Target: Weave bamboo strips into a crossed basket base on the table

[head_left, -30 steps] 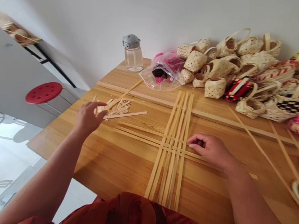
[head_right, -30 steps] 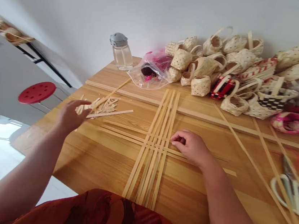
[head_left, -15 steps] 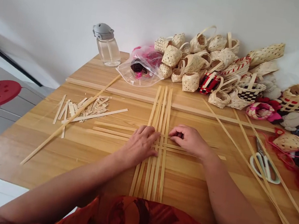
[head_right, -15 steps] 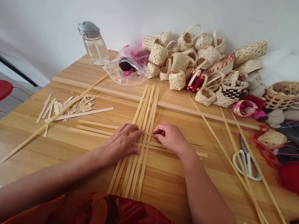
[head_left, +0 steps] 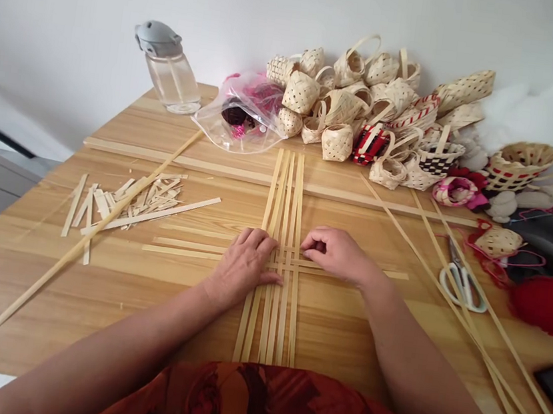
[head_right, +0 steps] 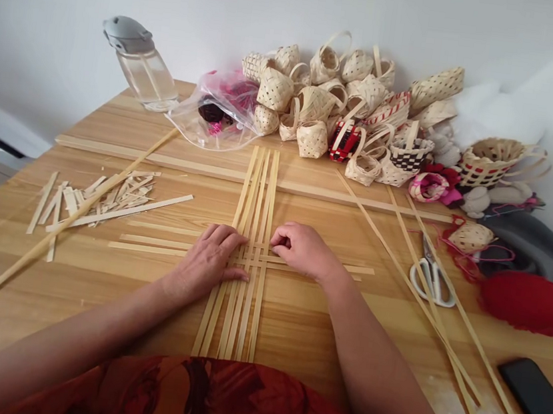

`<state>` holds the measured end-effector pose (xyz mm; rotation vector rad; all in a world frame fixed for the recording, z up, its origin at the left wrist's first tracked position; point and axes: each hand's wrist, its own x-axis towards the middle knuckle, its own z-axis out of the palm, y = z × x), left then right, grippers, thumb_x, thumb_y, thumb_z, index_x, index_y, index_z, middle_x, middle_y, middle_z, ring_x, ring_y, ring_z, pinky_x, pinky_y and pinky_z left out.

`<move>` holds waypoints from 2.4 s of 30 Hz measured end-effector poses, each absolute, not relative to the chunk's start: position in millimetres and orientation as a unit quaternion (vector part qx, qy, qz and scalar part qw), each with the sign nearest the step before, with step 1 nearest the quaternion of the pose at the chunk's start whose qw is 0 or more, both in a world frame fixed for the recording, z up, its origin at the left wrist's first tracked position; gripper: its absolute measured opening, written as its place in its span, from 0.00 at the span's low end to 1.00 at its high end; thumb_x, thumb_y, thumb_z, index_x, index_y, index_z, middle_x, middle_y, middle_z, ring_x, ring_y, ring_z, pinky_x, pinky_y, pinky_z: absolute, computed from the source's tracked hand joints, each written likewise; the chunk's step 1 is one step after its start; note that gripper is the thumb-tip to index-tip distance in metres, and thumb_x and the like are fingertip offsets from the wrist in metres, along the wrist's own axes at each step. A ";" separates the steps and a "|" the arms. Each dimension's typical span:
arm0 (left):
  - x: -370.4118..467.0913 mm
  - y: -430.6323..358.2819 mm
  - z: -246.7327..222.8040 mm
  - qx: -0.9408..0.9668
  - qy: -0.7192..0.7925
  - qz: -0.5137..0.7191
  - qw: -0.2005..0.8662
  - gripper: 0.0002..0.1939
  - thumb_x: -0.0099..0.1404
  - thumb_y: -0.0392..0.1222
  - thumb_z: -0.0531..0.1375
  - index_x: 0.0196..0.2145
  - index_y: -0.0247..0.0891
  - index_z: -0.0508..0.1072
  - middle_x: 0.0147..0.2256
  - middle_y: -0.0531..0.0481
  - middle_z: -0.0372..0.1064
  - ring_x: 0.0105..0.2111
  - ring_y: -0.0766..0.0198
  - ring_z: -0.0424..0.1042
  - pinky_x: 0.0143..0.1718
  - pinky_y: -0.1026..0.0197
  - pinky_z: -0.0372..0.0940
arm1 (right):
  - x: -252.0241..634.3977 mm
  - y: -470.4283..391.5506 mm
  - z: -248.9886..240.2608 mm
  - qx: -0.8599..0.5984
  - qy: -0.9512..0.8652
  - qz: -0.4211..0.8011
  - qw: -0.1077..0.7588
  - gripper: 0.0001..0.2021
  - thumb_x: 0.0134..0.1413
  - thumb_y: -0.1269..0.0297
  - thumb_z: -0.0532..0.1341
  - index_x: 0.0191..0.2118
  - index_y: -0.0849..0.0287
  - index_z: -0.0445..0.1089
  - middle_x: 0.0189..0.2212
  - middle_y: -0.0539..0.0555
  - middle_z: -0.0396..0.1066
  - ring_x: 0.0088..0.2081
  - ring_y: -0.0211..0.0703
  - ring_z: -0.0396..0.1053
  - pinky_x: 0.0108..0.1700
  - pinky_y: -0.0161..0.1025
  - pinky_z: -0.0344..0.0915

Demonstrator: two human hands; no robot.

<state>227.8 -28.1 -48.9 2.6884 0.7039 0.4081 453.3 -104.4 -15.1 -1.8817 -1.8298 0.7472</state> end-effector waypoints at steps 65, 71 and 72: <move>197.8 24.6 -15.4 0.864 0.393 0.043 0.311 0.10 0.62 0.47 0.60 0.32 0.42 0.79 0.33 0.50 0.79 0.37 0.56 0.75 0.44 0.56 0.66 | 455.9 -133.5 -20.0 -0.727 -0.602 0.235 0.233 0.08 0.58 0.60 0.59 0.31 0.55 0.72 0.30 0.51 0.75 0.32 0.43 0.69 0.36 0.40 0.62; 197.6 24.8 -12.6 0.892 0.393 0.003 0.224 0.16 0.66 0.52 0.57 0.27 0.40 0.74 0.31 0.48 0.77 0.35 0.53 0.73 0.49 0.47 0.59 | 454.2 -132.4 -16.9 -0.730 -0.601 0.235 0.224 0.09 0.59 0.59 0.59 0.30 0.55 0.72 0.30 0.51 0.75 0.33 0.44 0.70 0.36 0.40 0.62; 197.4 24.9 -12.7 0.894 0.390 0.002 0.221 0.16 0.66 0.52 0.57 0.27 0.40 0.73 0.32 0.48 0.77 0.35 0.53 0.73 0.50 0.47 0.59 | 454.0 -132.3 -16.5 -0.732 -0.600 0.235 0.223 0.09 0.59 0.58 0.59 0.30 0.55 0.72 0.29 0.51 0.75 0.33 0.44 0.70 0.36 0.40 0.62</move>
